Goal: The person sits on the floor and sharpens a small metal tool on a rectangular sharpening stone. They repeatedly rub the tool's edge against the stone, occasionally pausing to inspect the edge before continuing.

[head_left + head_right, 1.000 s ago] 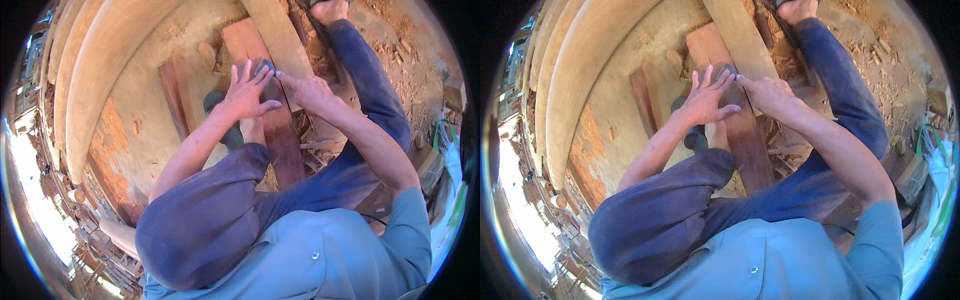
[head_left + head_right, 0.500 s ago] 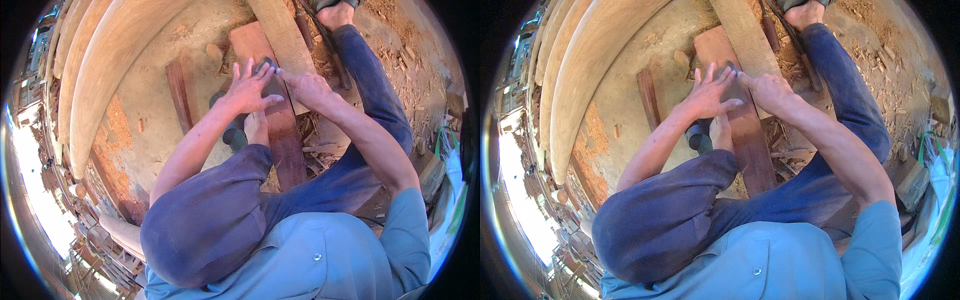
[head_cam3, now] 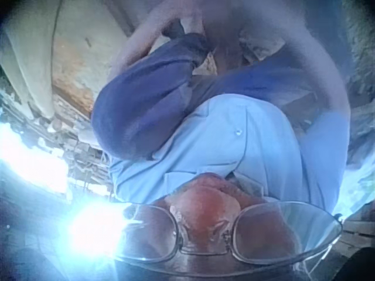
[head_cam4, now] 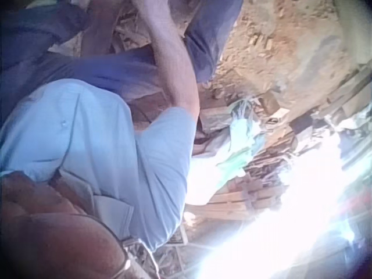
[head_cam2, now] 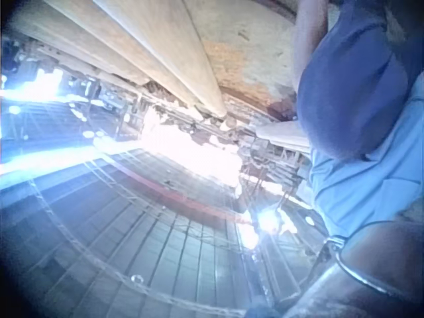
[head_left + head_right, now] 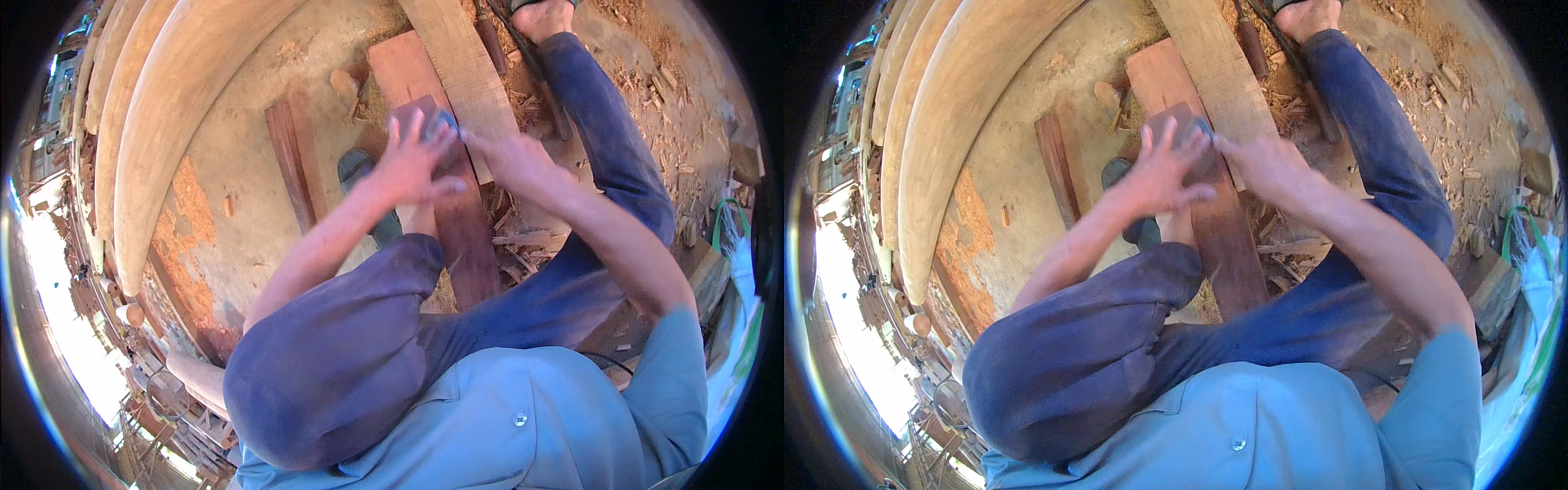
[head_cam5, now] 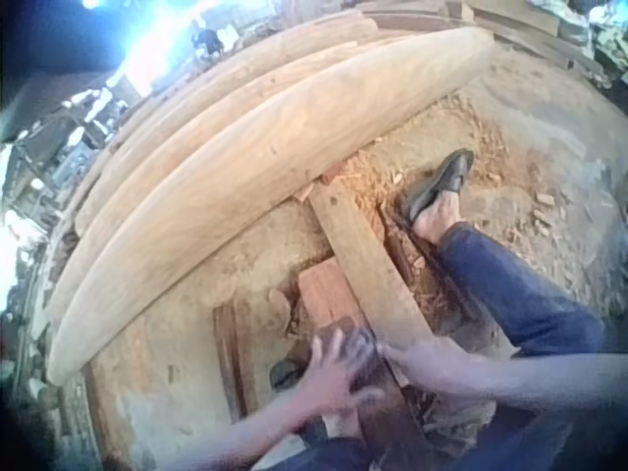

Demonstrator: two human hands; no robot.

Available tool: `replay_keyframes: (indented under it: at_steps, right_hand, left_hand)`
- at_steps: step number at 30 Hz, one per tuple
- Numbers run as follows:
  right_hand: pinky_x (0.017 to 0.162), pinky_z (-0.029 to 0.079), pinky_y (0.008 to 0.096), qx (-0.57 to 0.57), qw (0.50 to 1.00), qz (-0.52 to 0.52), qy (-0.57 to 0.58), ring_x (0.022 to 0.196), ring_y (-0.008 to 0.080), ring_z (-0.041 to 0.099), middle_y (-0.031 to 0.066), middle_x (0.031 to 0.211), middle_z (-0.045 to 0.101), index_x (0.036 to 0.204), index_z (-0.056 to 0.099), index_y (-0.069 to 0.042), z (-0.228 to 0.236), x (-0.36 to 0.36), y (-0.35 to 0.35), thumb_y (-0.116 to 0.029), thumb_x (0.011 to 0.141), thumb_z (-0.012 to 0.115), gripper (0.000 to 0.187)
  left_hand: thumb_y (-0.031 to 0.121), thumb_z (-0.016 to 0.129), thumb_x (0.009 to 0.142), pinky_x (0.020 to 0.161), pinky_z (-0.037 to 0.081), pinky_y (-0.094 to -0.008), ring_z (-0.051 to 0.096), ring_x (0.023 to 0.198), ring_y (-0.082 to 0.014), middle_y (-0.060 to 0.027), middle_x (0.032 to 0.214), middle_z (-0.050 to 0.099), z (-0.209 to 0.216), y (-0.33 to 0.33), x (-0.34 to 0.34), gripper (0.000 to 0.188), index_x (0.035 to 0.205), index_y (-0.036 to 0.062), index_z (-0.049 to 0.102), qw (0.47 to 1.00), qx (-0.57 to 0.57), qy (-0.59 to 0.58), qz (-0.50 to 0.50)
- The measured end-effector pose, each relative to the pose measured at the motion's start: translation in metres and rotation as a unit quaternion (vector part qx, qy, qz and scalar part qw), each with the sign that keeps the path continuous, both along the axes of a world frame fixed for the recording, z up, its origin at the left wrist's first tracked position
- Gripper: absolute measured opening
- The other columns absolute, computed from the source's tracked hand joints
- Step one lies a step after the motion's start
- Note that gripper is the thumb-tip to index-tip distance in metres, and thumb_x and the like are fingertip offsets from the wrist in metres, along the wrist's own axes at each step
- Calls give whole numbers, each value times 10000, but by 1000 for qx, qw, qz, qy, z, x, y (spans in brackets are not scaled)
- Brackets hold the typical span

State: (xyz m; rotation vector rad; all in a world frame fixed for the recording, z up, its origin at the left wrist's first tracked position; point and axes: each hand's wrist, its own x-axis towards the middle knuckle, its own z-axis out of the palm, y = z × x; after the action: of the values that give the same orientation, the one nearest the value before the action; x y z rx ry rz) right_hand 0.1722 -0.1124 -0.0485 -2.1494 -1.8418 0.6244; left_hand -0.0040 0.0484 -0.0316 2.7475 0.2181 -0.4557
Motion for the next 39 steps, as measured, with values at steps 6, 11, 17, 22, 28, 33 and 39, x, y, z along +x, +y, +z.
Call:
replay_keyframes:
  at_steps: [6,11,17,22,28,33,39]
  right_hand:
    - [653,574,502,-134,990,2,32,756,393,708,209,803,699,1459,459,-238,33,-14,-29,-94,862,578,626]
    - [652,564,524,-42,999,-1,-6,723,387,703,217,782,688,1458,465,-253,13,4,28,-87,875,552,612]
    - [618,560,512,-137,990,23,5,679,382,691,215,739,670,1453,480,-260,29,-17,-45,-103,891,547,587]
    - [617,557,518,-54,998,-12,0,683,393,690,220,747,672,1464,470,-274,23,1,25,-109,891,548,602]
    - [616,554,526,-68,997,29,8,692,393,691,221,741,673,1435,502,-259,25,-6,-16,-147,903,567,547]
    - [651,565,518,-145,989,26,0,756,395,703,206,817,698,1451,474,-244,29,-8,-8,-112,898,548,574]
    - [629,552,515,-56,998,41,-11,727,398,694,214,771,681,1458,471,-249,22,8,11,-134,913,548,562]
  left_hand:
    - [783,510,814,1157,76,-707,160,1496,-452,-117,1576,374,-13,-30,-22,1008,1527,84,368,999,-24,-28,-23]
    - [696,544,871,1156,41,-715,99,1505,-455,-132,1620,276,-2,21,12,951,1565,103,279,999,32,34,19]
    - [773,508,828,1154,68,-713,156,1496,-455,-124,1595,334,-5,-38,-25,1009,1550,94,320,998,-26,16,-47]
    - [803,465,827,1167,61,-694,129,1507,-433,-117,1599,328,-13,13,2,1022,1539,81,340,998,62,-12,15]
    - [799,463,833,1158,50,-709,93,1513,-437,-93,1612,311,-12,-20,-20,1005,1544,101,339,1000,0,6,-1]
    - [806,457,830,1160,31,-704,96,1510,-443,-96,1611,314,-17,-19,-16,1014,1551,106,322,1000,-7,4,2]
    - [743,484,874,1157,41,-710,114,1503,-455,-146,1603,309,-2,4,-5,972,1557,80,285,999,29,13,-1]
